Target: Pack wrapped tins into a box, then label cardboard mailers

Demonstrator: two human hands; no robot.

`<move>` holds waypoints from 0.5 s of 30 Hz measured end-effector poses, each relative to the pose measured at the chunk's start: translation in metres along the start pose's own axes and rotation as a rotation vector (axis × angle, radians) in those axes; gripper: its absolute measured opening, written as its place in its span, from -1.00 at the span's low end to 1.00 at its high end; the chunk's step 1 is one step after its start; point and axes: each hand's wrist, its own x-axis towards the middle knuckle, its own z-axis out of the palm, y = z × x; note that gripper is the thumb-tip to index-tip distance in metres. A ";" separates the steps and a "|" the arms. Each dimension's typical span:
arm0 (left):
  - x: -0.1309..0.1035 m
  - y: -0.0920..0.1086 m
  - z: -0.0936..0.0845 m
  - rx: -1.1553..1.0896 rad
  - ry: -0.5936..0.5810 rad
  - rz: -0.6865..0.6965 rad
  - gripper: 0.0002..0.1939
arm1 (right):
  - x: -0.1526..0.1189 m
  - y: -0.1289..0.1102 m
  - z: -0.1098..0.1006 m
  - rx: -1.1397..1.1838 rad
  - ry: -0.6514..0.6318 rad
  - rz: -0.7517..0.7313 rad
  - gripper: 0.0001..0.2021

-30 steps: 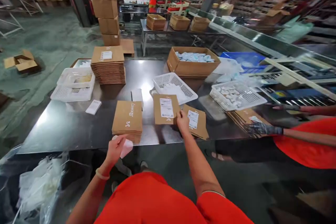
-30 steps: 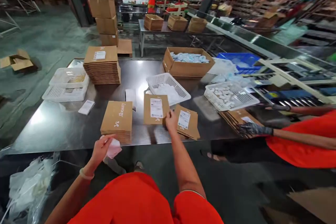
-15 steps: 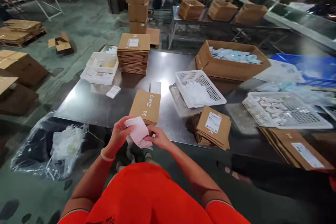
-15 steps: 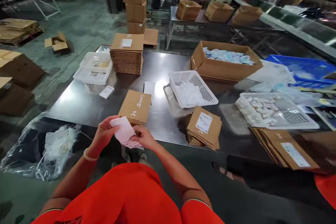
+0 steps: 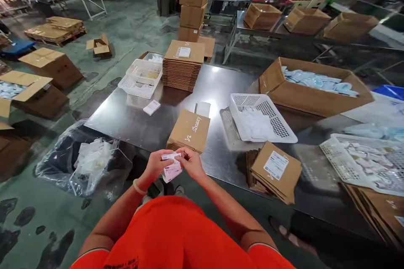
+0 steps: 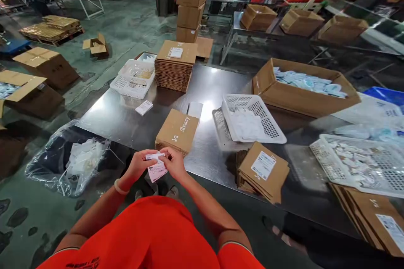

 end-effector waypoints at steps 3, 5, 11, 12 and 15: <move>0.010 0.003 0.006 0.090 0.029 0.020 -0.51 | -0.003 0.004 -0.005 -0.082 0.102 -0.067 -0.75; 0.016 0.003 0.012 0.137 0.058 0.035 -0.51 | -0.010 0.007 -0.007 -0.171 0.177 -0.159 -0.76; 0.032 0.000 0.018 0.076 -0.130 -0.093 -0.54 | -0.005 0.002 -0.032 -0.347 0.362 -0.343 -0.78; 0.035 -0.002 0.017 0.074 -0.186 -0.148 -0.55 | 0.008 -0.001 -0.042 -0.350 0.409 -0.332 -0.81; 0.044 -0.009 0.016 0.071 -0.231 -0.290 -0.48 | 0.068 -0.008 -0.075 -0.354 0.519 -0.218 -0.89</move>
